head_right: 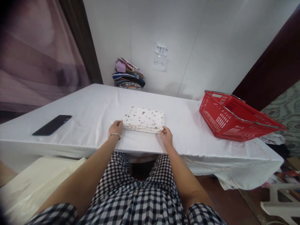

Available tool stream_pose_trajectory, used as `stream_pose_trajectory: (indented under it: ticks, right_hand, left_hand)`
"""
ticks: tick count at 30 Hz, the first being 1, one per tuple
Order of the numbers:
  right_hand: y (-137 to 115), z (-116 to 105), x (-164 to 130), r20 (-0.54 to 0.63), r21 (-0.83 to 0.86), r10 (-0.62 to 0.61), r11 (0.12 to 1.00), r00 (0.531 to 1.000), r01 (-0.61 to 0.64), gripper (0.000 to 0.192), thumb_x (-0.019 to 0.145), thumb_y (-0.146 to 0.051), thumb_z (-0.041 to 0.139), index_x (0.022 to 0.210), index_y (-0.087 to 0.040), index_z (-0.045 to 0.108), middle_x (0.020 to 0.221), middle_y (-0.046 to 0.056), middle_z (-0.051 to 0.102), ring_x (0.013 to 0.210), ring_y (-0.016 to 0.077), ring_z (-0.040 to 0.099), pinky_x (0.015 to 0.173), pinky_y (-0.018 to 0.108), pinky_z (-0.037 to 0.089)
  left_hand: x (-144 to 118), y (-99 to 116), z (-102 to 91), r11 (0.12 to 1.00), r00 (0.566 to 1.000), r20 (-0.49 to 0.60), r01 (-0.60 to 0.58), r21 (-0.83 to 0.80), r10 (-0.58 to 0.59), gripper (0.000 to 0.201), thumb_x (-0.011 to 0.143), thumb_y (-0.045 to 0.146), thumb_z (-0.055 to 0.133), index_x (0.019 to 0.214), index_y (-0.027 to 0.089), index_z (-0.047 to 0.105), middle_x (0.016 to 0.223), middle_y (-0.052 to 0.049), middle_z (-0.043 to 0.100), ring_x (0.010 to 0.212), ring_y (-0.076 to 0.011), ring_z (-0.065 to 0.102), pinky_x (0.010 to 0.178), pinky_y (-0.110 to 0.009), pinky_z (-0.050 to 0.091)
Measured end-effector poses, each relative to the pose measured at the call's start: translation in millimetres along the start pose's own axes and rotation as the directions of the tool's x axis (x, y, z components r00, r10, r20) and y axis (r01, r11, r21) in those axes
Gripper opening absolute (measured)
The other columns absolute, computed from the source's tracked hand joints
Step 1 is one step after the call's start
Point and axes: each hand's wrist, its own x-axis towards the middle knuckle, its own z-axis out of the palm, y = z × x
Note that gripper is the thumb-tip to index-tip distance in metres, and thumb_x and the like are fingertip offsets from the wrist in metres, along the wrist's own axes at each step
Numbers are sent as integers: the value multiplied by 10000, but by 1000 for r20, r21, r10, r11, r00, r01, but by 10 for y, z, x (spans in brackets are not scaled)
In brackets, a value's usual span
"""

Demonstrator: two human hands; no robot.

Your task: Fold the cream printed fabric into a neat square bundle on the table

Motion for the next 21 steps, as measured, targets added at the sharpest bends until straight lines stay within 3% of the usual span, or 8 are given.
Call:
stream_pose_trajectory:
  ticks: [13,21]
  right_hand:
    - [23,12,49,-57,-49,-19,999,998,17,243,697,-342,508,840,-173,609,739,8,584,642,144,503,635,272,422]
    - [78,-2,93,-5,-168,-52,984,999,51,345,683,-293,504,970,-168,648,849,39,619,677,156,520,692,299,438]
  left_hand:
    - [-9,5,3,1000,1000,21,-5,25,4,236,817,355,472,958,242,625,922,-24,685,896,-210,610,799,-304,440]
    - [-13,11,-9,1000,1000,22,-5,24,5,243,815,350,466,963,237,623,923,-34,686,897,-217,614,800,-318,445]
